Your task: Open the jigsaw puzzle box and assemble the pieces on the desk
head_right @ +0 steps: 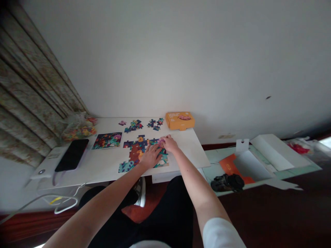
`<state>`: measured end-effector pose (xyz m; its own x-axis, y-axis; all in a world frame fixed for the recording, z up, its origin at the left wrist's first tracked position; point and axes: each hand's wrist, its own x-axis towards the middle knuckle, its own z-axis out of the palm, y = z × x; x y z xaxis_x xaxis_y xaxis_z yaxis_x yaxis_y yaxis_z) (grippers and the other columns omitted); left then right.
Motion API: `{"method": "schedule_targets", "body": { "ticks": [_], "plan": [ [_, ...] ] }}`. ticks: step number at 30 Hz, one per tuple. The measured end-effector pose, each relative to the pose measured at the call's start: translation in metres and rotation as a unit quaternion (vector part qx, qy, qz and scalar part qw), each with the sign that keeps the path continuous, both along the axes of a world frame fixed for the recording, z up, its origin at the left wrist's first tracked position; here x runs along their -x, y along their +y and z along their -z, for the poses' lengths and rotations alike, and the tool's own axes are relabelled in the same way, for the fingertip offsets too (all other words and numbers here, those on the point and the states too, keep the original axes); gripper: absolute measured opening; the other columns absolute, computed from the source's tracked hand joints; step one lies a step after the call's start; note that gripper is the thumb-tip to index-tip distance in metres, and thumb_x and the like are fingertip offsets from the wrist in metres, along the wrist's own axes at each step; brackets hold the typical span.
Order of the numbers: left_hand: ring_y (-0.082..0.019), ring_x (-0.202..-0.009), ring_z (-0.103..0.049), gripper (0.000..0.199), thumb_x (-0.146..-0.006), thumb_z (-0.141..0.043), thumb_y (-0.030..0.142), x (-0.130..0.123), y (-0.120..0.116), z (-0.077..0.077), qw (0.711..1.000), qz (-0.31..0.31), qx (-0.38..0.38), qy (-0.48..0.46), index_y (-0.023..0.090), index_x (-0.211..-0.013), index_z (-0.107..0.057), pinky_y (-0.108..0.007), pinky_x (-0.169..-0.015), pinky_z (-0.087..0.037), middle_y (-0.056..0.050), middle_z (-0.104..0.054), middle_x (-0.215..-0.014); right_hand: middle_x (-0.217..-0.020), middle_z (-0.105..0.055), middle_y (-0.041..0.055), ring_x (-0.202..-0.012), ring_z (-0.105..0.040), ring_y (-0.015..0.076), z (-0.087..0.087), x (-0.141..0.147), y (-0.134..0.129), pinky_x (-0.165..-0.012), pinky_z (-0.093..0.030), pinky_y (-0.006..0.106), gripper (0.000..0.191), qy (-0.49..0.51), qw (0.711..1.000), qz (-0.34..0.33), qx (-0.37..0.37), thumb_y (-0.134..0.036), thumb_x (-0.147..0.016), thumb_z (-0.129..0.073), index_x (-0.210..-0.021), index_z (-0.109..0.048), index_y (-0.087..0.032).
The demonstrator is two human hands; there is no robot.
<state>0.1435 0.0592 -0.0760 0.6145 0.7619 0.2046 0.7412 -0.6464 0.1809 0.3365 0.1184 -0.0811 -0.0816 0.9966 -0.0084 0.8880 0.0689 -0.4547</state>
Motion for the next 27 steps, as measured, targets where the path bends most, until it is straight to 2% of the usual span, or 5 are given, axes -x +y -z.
{"method": "schedule_targets", "body": {
  "ticks": [6,11,17,22,27],
  "plan": [
    [-0.031,-0.149,-0.04,0.047,-0.104,-0.043,0.038,-0.001,0.001,-0.001,1.0,0.003,0.016,0.008,0.022,-0.147,-0.054,-0.062,-0.124,-0.026,-0.013,-0.047,-0.159,-0.113,-0.06,0.0074,-0.097,-0.064,0.0178,0.005,-0.004,0.007,-0.096,-0.047,0.028,0.025,0.043,0.999,-0.003,0.0,-0.033,-0.101,-0.055,-0.119,-0.072,-0.027],
    [-0.03,-0.149,-0.041,0.047,-0.104,-0.042,0.038,-0.002,0.001,-0.002,1.0,0.006,0.016,0.01,0.025,-0.148,-0.053,-0.065,-0.124,-0.021,-0.013,-0.048,-0.159,-0.115,-0.064,0.0082,-0.108,-0.064,0.0189,0.011,-0.014,0.004,-0.103,-0.046,0.031,0.031,0.093,0.995,0.031,-0.031,-0.022,-0.101,-0.049,-0.125,-0.068,-0.022],
    [-0.03,-0.147,-0.044,0.046,-0.104,-0.042,0.038,-0.002,0.003,-0.001,1.0,0.008,0.013,0.009,0.025,-0.147,-0.055,-0.067,-0.124,-0.02,-0.012,-0.05,-0.157,-0.115,-0.064,0.0098,-0.106,-0.064,0.0203,0.005,-0.014,-0.007,-0.101,-0.046,0.03,0.028,0.048,0.998,-0.007,-0.034,-0.026,-0.097,-0.061,-0.123,-0.072,-0.022],
    [-0.03,-0.146,-0.045,0.047,-0.104,-0.041,0.038,-0.002,0.002,0.0,1.0,0.005,0.006,0.006,0.025,-0.147,-0.055,-0.066,-0.124,-0.02,-0.011,-0.051,-0.156,-0.114,-0.063,0.0072,-0.101,-0.065,0.0177,-0.002,-0.005,-0.002,-0.096,-0.047,0.026,0.028,0.018,1.0,0.021,-0.005,-0.029,-0.095,-0.066,-0.122,-0.074,-0.026],
    [-0.029,-0.147,-0.044,0.046,-0.104,-0.044,0.039,-0.001,0.002,0.0,1.0,0.001,0.012,0.01,0.026,-0.147,-0.054,-0.065,-0.125,-0.021,-0.011,-0.051,-0.157,-0.117,-0.065,0.0063,-0.098,-0.067,0.0173,-0.003,-0.002,0.003,-0.088,-0.049,0.024,0.029,0.015,0.998,0.064,0.006,-0.036,-0.094,-0.068,-0.122,-0.074,-0.028]
  ]
}}
